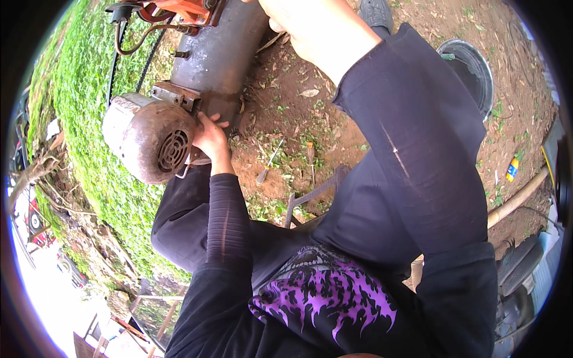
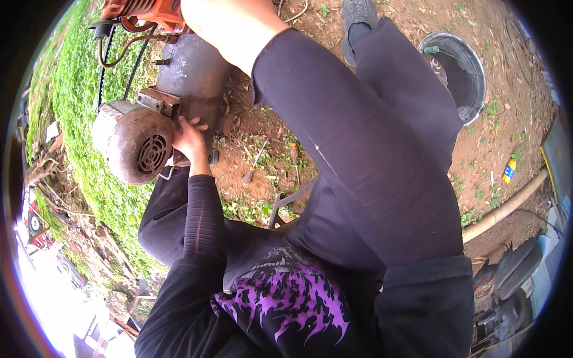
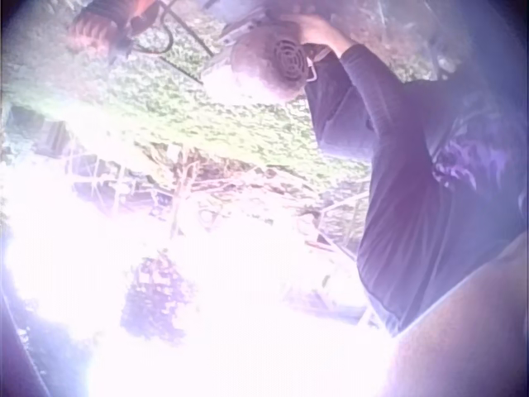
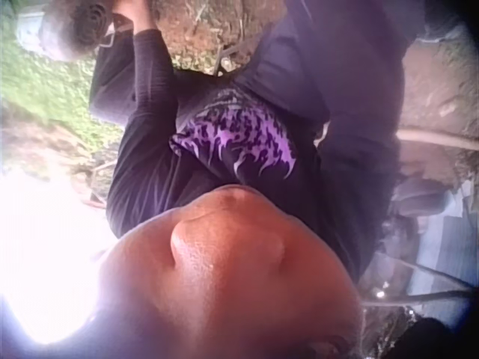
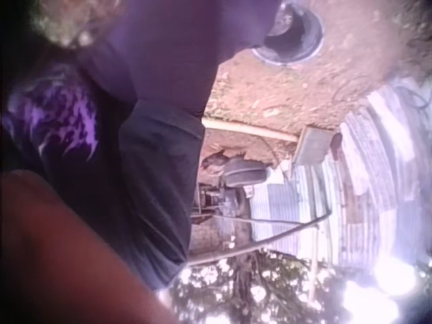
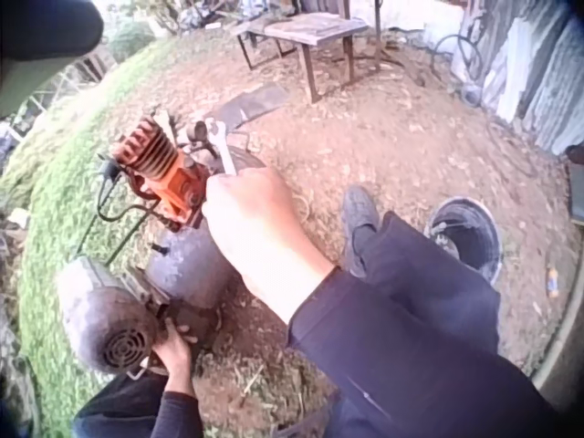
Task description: The person loosens and removes bolts from an electric motor and compressor assembly using a wrench, then lifts the motor to adjust its position.
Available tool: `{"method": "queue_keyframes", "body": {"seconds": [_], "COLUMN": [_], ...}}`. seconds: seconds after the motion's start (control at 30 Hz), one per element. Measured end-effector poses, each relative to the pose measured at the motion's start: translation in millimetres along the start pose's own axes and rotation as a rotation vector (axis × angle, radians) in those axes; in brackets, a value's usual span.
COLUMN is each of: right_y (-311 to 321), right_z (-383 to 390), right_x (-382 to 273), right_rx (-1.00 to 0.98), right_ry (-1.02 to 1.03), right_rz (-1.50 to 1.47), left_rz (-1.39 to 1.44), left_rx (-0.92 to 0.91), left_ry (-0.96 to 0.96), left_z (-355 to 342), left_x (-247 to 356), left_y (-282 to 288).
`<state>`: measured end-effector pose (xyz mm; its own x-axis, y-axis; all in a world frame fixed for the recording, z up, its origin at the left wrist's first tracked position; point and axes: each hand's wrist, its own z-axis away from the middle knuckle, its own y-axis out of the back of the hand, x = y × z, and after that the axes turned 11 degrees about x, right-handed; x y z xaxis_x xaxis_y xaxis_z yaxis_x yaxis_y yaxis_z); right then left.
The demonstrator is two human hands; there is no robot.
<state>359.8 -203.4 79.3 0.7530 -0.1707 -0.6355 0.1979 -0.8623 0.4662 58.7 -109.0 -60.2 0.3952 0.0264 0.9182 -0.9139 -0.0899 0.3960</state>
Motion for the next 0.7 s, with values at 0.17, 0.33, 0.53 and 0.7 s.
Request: {"method": "queue_keyframes", "body": {"seconds": [0.17,0.33,0.53,0.7], "right_y": [20.9,26.5,41.4,34.5], "right_z": [-11.0,-8.4,-10.1,-22.7], "right_x": [-41.6,-37.1,-44.3,-51.2], "right_rx": [-0.086,-0.038,-0.124,-0.231], "right_ry": [-1.101,-1.114,-1.044,-1.135], "right_rz": [-0.917,-0.850,-0.835,-0.764], "left_rz": [0.092,0.083,-0.115,0.276], "left_rx": [0.123,0.196,0.037,-0.019], "left_ry": [-0.003,-0.010,0.039,0.173], "left_z": [-26.8,-16.1,-25.2,-41.5], "left_x": [-52.5,-35.6,-43.1,-77.8], "left_y": [38.4,26.8,49.7,86.8]}}
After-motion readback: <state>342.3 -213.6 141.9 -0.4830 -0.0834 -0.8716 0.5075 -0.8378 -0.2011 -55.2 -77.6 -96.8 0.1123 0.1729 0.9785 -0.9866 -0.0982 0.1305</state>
